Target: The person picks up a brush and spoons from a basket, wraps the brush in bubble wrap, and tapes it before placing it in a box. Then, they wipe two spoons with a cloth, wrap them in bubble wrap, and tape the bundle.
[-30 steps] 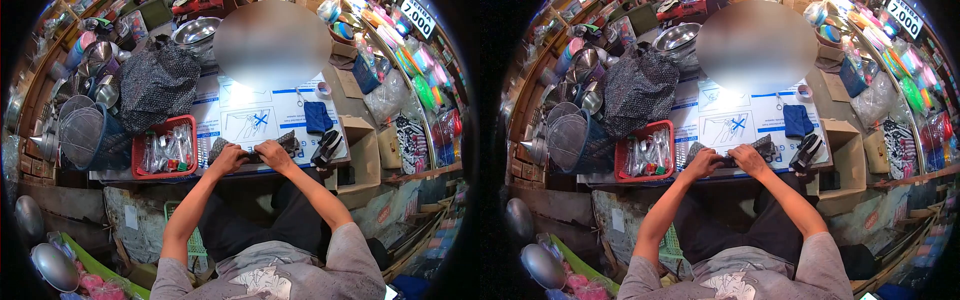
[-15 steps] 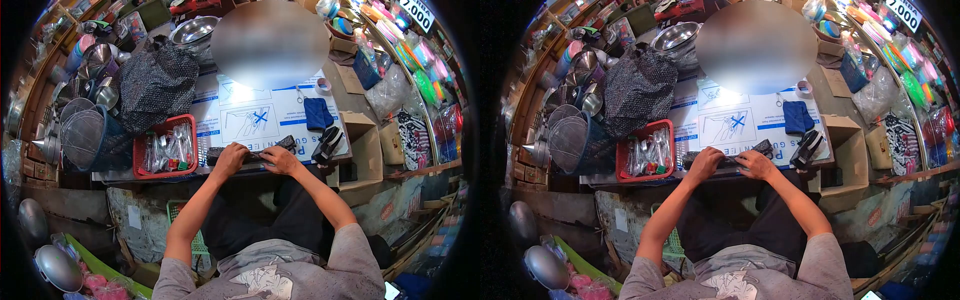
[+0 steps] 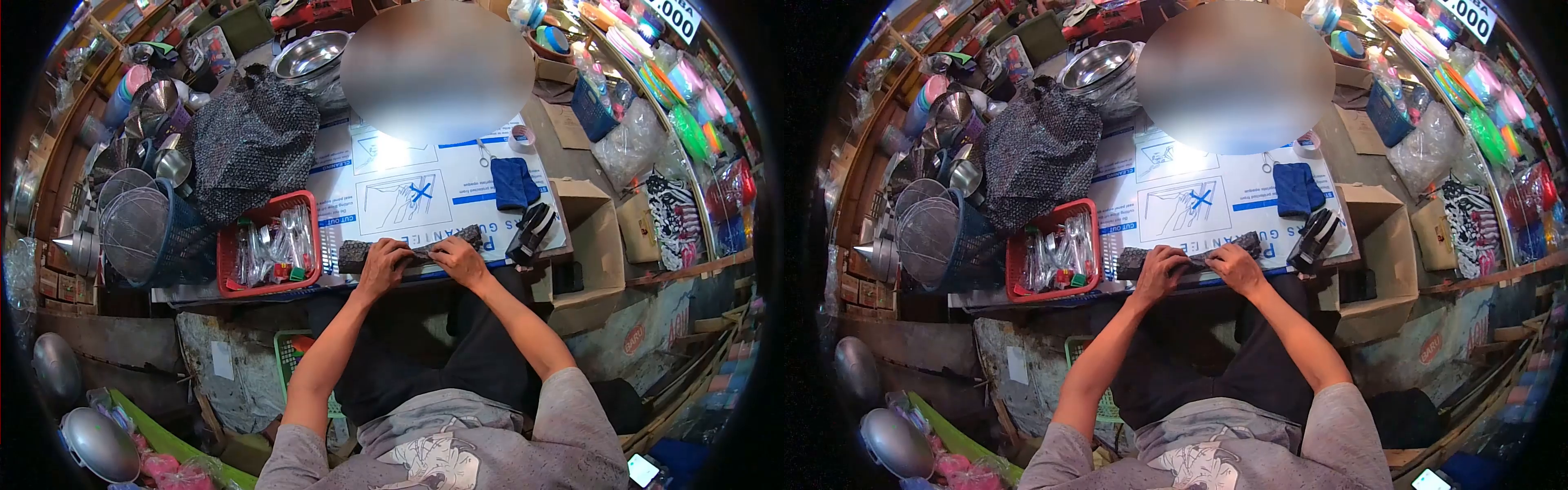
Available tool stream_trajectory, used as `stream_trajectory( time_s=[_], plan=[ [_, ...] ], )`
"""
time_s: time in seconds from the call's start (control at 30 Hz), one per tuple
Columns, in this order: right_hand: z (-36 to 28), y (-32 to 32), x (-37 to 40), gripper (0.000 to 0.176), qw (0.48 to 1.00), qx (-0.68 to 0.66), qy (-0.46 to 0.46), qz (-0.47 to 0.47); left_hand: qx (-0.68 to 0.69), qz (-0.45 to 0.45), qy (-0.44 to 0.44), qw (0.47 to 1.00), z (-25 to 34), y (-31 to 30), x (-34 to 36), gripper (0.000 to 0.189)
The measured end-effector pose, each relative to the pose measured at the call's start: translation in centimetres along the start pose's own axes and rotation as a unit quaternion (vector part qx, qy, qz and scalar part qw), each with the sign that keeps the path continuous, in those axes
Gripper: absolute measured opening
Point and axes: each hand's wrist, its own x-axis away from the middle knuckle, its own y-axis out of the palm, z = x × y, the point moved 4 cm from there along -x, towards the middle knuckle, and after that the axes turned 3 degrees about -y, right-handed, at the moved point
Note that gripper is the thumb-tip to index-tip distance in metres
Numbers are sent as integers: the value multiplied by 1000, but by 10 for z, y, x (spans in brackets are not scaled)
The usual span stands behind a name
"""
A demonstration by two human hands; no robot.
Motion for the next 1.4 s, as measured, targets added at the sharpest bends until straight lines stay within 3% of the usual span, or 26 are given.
stream_trajectory(
  time_s=[0.07, 0.17, 0.23, 0.3, 0.33, 0.43, 0.5, 0.67, 0.73, 0.83, 0.93, 1.33, 1.4],
  plan=[
    [-13, -18, -2, 10, 1000, 18, 14, 14, -1, 0, 6, 1000, -4, 4, 2, 19],
    [-28, -67, 10, 11, 979, 1, 156, 129, -4, -1, 8, 1000, -4, 5, 4, 18],
    [-21, -100, 36, 10, 934, 13, 270, 232, -5, -1, 7, 1000, -1, 5, 6, 18],
    [2, -124, 78, 8, 876, 13, 395, 278, -17, 4, 11, 1000, 2, 6, 6, 18],
    [11, -137, 93, 14, 823, -26, 497, 272, -13, 3, 15, 1000, 2, 7, 7, 18],
    [46, -151, 132, 29, 806, -3, 521, 282, -25, -5, -3, 1000, 0, 9, 6, 17],
    [64, -148, 142, 43, 774, -49, 597, 205, -22, -3, -1, 1000, 3, 8, 5, 17],
    [83, -136, 137, 45, 741, -111, 628, 209, -15, 6, -16, 1000, 2, 9, 6, 14],
    [84, -128, 137, 42, 684, -241, 636, 262, 2, 10, -25, 1000, 3, 8, 7, 14],
    [80, -129, 136, 38, 643, -296, 632, 313, 3, -1, -45, 999, 6, 7, 7, 14],
    [72, -139, 140, 37, 622, -317, 664, 269, 0, 13, -30, 999, 8, 6, 8, 14],
    [30, -105, 161, 37, 609, -330, 679, 243, 7, 7, -34, 999, 0, 11, 7, 17],
    [35, -96, 163, 40, 631, -322, 656, 260, 7, 3, -39, 999, 2, 8, 7, 18]
  ],
)
